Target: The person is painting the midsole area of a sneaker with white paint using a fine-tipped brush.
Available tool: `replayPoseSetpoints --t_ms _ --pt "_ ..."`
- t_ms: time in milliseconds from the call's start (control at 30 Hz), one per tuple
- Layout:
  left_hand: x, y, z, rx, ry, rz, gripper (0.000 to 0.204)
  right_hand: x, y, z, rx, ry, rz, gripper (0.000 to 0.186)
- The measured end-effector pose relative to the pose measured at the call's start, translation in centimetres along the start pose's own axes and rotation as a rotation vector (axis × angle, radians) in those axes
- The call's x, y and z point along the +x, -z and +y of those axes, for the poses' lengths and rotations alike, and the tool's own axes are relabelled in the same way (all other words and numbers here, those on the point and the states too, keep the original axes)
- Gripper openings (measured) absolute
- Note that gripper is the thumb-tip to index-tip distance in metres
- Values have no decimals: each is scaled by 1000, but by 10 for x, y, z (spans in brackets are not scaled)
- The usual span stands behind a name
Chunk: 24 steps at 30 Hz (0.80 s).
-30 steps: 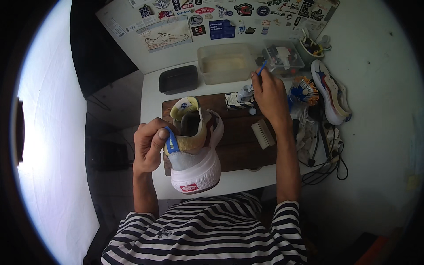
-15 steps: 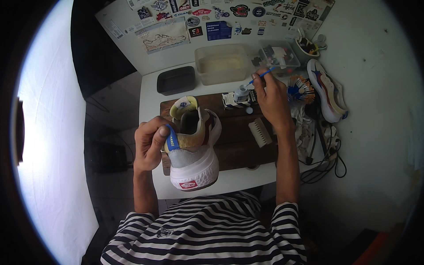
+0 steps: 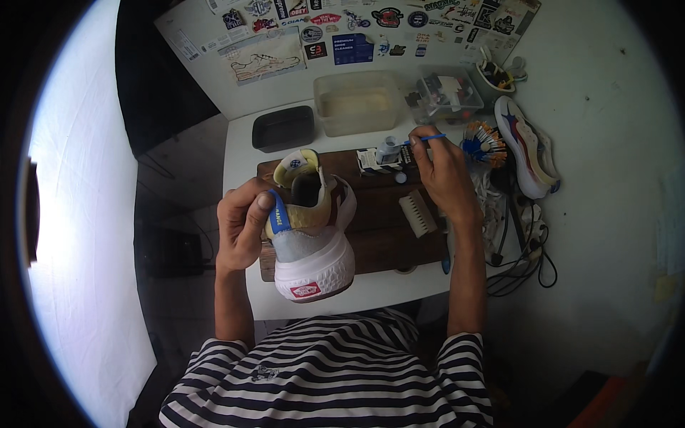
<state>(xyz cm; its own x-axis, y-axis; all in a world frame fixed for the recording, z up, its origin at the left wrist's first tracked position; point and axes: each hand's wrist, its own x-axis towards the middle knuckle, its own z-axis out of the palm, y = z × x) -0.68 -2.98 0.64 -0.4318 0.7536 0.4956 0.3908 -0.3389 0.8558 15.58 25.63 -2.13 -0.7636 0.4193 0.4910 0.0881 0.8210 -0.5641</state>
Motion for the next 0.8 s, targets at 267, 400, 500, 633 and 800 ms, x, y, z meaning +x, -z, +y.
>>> replayPoseSetpoints --t_ms 267,400,500,633,800 --pt "0 -9 5 -27 51 -36 25 -16 16 -20 329 -65 277 20" --pt "1 -21 6 29 7 -1 23 -44 39 -58 536 -103 430 21" --pt "4 -27 8 24 7 -18 22 -64 44 -99 737 -89 458 20" --pt "6 -33 10 59 7 -20 23 -77 32 -122 740 -6 429 20" --pt "4 -34 11 51 15 -15 24 -80 19 -123 631 -16 389 19"
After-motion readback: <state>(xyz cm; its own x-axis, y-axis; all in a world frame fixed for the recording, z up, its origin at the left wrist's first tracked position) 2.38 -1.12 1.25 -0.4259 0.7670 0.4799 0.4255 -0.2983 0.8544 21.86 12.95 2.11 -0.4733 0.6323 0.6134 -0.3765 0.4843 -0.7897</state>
